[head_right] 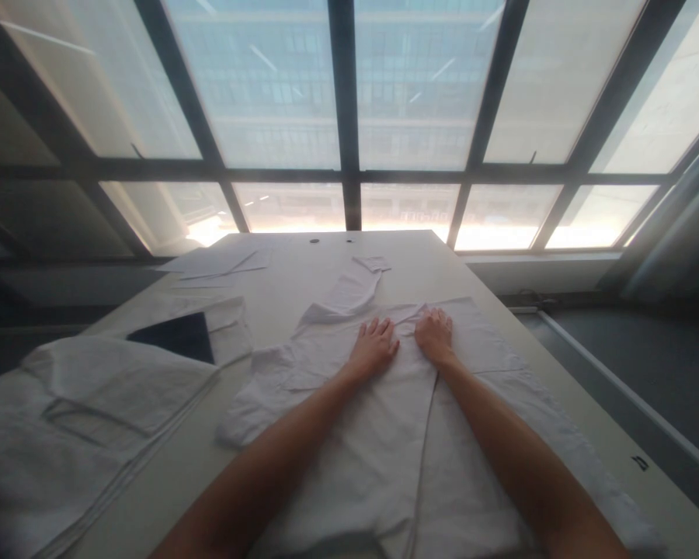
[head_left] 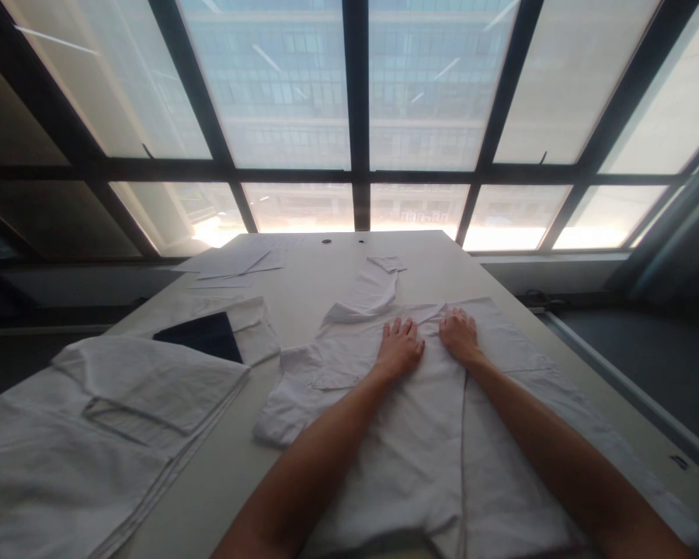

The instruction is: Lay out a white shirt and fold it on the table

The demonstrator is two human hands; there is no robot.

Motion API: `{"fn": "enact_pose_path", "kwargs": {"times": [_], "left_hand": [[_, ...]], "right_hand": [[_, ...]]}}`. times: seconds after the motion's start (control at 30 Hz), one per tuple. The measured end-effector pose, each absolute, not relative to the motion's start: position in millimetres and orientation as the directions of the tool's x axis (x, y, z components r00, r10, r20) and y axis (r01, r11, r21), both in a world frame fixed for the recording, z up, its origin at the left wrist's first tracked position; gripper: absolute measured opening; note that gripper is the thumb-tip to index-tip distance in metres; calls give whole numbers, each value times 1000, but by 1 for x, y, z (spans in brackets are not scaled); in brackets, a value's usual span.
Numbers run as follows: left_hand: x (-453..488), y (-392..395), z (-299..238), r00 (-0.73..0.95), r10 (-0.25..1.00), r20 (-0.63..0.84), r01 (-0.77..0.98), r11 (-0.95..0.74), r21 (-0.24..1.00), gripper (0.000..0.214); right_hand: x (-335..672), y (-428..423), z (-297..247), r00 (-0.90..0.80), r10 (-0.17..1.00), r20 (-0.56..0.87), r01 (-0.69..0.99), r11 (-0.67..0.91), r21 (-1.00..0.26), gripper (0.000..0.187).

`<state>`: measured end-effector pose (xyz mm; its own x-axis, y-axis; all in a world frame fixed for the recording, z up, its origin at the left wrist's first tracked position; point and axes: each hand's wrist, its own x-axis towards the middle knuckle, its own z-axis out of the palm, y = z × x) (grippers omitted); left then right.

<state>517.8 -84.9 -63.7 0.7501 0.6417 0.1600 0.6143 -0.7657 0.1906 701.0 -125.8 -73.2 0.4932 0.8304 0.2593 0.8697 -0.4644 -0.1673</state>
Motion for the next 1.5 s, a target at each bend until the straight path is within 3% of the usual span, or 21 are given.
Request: {"fn": "enact_pose_path", "kwargs": {"times": [0.13,0.27,0.37,0.5,0.63,1.13,1.37,1.5], "left_hand": [[518,-85,-64,748,640,178,610,-768,196,57],[518,-84,-64,769,612,187,581,-790,197,56],[517,-84,-64,791,586,176,557,-809,186,53],[518,-84,-66,786,589,191,559,-807,190,56],[520,-84,-68,775,607,178,575,-793,202,62],[492,-70,-64,661,743,104,727,-669,151,62],[438,-64,-54,741,671,24,665,-739,107,60],[394,-56,-48,699,714,-40,715,-695,76,60]], "right_hand": [[700,-123,-72,391,898,202,919,-370,-134,52],[700,-122,-70,455,878,149,889,-438,-136,62],[700,-122,-69,499,840,212,866,-478,-145,63],[698,-123,-67,360,867,344,933,-340,-119,56],[695,-122,-67,238,941,242,968,-208,-143,53],[696,-119,-71,295,940,171,952,-273,-141,55],[693,-119,-68,291,943,163,951,-267,-154,56],[692,-118,-68,303,940,156,945,-276,-175,56]]}}
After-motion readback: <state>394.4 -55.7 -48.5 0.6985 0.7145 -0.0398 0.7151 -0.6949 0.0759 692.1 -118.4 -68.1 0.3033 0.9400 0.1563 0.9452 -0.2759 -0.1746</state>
